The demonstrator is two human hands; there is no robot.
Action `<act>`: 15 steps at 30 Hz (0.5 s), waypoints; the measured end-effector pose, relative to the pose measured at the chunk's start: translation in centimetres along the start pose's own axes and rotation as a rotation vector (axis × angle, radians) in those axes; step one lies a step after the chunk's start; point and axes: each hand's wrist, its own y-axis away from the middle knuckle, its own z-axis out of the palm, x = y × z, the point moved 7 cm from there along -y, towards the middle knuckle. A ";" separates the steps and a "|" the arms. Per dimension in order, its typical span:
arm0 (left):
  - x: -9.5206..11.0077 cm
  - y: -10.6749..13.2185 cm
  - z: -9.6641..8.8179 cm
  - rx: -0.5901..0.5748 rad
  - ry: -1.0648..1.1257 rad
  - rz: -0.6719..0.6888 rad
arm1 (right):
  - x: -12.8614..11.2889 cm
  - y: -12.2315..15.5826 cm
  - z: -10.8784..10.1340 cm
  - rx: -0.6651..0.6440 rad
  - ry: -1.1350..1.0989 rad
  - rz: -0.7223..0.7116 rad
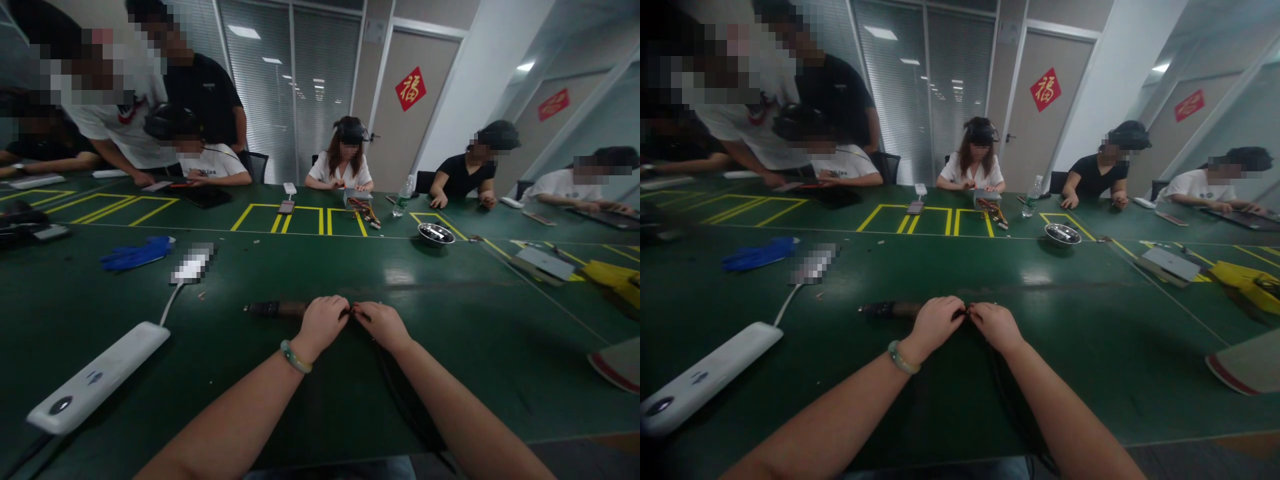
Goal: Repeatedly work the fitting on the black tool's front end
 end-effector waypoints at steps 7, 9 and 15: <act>0.0 -0.1 0.2 0.012 -0.013 0.022 | -0.2 0.0 -0.1 -0.006 0.000 0.005; 0.0 -0.2 0.2 0.018 -0.022 0.028 | 0.0 0.0 0.0 -0.006 -0.008 0.014; 0.0 -0.2 0.2 0.027 -0.040 0.029 | 0.0 -0.1 0.1 0.007 -0.027 -0.014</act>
